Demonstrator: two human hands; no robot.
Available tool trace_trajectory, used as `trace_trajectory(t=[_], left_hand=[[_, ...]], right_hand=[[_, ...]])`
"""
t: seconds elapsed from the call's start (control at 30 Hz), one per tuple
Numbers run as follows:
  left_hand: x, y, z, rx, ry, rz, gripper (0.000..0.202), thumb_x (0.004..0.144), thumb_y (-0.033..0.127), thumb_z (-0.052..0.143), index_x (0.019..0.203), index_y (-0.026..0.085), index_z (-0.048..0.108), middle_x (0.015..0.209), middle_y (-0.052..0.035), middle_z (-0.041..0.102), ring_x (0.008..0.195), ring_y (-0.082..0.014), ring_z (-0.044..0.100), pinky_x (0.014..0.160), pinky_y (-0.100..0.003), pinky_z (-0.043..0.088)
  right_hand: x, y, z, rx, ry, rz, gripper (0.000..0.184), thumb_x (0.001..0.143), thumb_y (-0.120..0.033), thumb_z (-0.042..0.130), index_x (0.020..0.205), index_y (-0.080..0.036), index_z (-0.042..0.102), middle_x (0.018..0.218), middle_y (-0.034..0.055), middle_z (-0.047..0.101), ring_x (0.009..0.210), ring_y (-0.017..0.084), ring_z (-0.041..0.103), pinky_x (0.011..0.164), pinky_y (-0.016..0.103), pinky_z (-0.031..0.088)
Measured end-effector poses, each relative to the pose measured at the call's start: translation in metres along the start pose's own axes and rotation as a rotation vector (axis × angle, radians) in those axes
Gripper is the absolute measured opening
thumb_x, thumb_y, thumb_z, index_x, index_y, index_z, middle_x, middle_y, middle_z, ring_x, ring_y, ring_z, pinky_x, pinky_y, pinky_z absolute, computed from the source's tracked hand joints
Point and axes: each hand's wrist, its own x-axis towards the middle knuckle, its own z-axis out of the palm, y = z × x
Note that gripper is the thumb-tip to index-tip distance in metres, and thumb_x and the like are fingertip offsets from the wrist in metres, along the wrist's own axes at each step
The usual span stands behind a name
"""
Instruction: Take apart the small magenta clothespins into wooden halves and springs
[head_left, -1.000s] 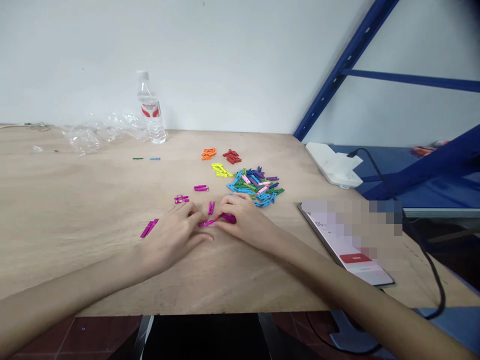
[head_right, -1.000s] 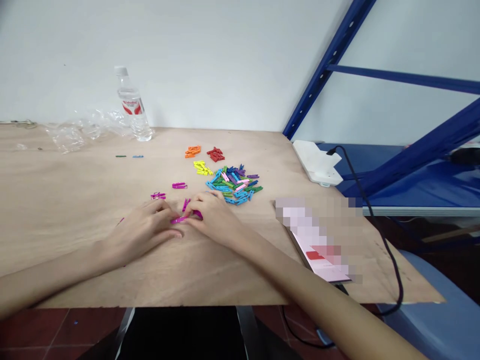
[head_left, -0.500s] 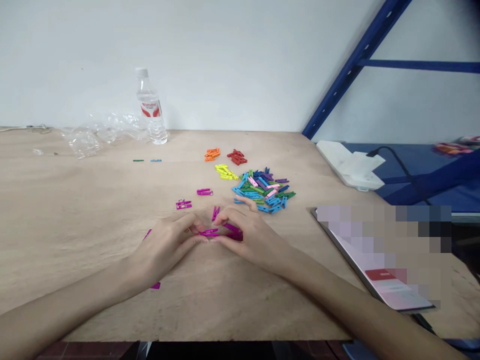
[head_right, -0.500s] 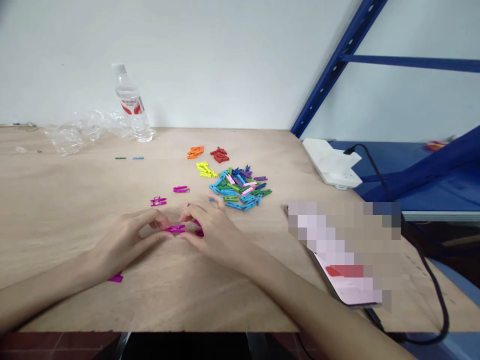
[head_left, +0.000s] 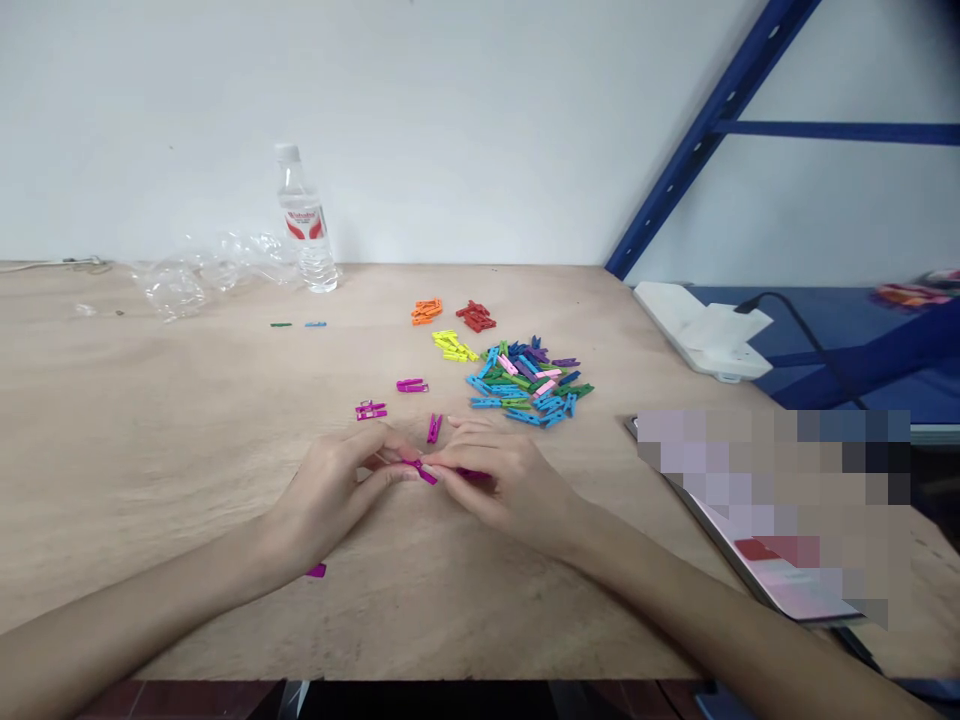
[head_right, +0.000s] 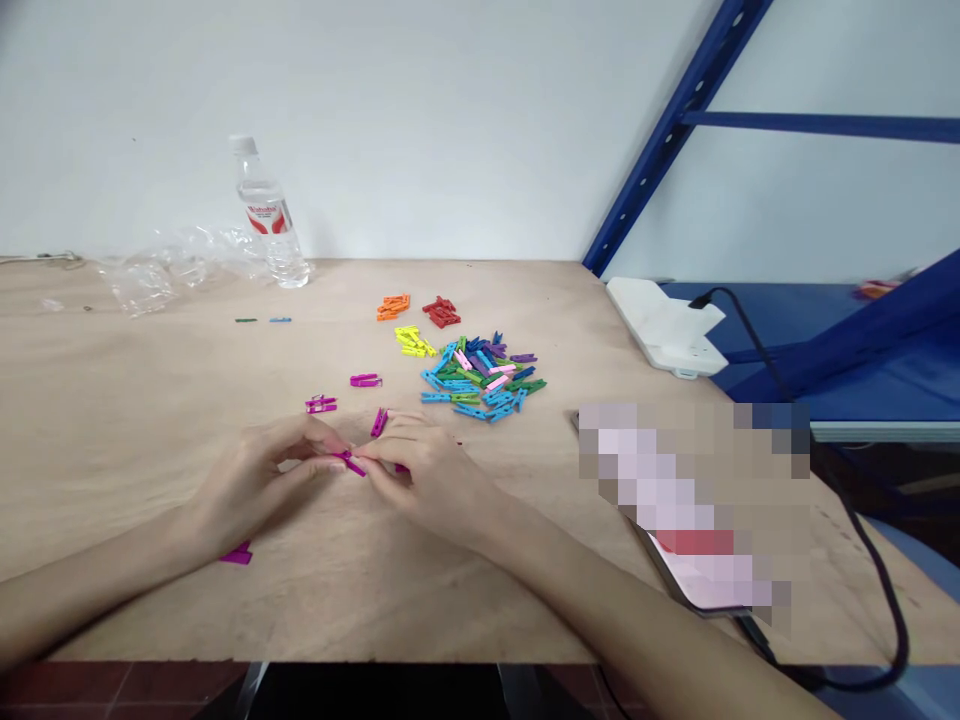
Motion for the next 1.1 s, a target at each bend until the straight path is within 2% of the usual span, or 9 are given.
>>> trace_trajectory(t=[0.13,0.4,0.63,0.73,0.83,0.93,1.1], left_hand=[[0.0,-0.001,0.001,-0.007,0.002,-0.018,0.008,0.087,0.021,0.056,0.092,0.022,0.062,0.091,-0.0004,0.07,0.081,-0.0161,0.065,0.072,-0.029,0.052],[-0.001,0.0,0.004,-0.032,0.048,-0.076,0.005,0.083,0.021,0.061,0.086,0.021,0.065,0.082,0.0015,0.07,0.072,-0.0145,0.063,0.066,-0.026,0.049],[-0.001,0.001,0.005,0.005,0.028,-0.012,0.006,0.085,0.024,0.059,0.089,0.021,0.063,0.087,0.0008,0.07,0.075,-0.0146,0.063,0.067,-0.025,0.05],[-0.002,0.002,0.004,0.077,0.033,0.037,0.008,0.088,0.023,0.056,0.09,0.023,0.063,0.091,0.0005,0.069,0.08,-0.0154,0.063,0.072,-0.027,0.05],[-0.003,0.003,0.002,0.097,0.031,0.037,0.008,0.087,0.022,0.056,0.091,0.023,0.062,0.092,0.0013,0.068,0.079,-0.0146,0.062,0.07,-0.026,0.05],[-0.003,0.005,0.002,0.043,0.001,-0.01,0.007,0.086,0.023,0.056,0.092,0.023,0.061,0.094,0.0018,0.067,0.074,-0.0127,0.062,0.066,-0.024,0.05],[-0.002,0.005,0.004,-0.005,-0.01,-0.071,0.014,0.083,0.014,0.054,0.092,0.023,0.06,0.092,0.0019,0.066,0.074,-0.0123,0.062,0.066,-0.023,0.051]], right_hand=[[-0.001,0.001,0.002,0.001,0.025,-0.013,0.016,0.085,-0.015,0.055,0.087,-0.02,0.07,0.079,0.0015,0.071,0.076,0.015,0.063,0.08,0.034,0.047],[-0.005,0.003,0.016,-0.028,0.054,0.024,0.017,0.085,-0.012,0.05,0.087,-0.018,0.065,0.079,0.0033,0.067,0.075,0.017,0.058,0.071,0.032,0.047],[-0.005,-0.004,0.022,-0.111,0.104,0.162,0.01,0.077,-0.01,0.053,0.077,-0.018,0.059,0.071,0.0009,0.061,0.067,0.014,0.054,0.062,0.028,0.041],[-0.006,-0.004,0.022,-0.108,0.099,0.2,0.008,0.077,-0.011,0.054,0.078,-0.018,0.057,0.073,-0.0002,0.062,0.067,0.013,0.055,0.063,0.027,0.041],[-0.008,-0.003,0.022,-0.099,0.078,0.219,0.008,0.079,-0.011,0.054,0.08,-0.019,0.057,0.075,-0.0006,0.062,0.068,0.013,0.055,0.063,0.026,0.041],[-0.008,-0.003,0.022,-0.118,0.062,0.214,0.009,0.079,-0.01,0.052,0.08,-0.018,0.056,0.075,0.0001,0.062,0.067,0.014,0.055,0.061,0.026,0.041],[-0.007,-0.003,0.021,-0.191,0.081,0.127,0.012,0.079,-0.007,0.049,0.082,-0.017,0.056,0.075,0.0018,0.062,0.066,0.014,0.054,0.06,0.026,0.041]])
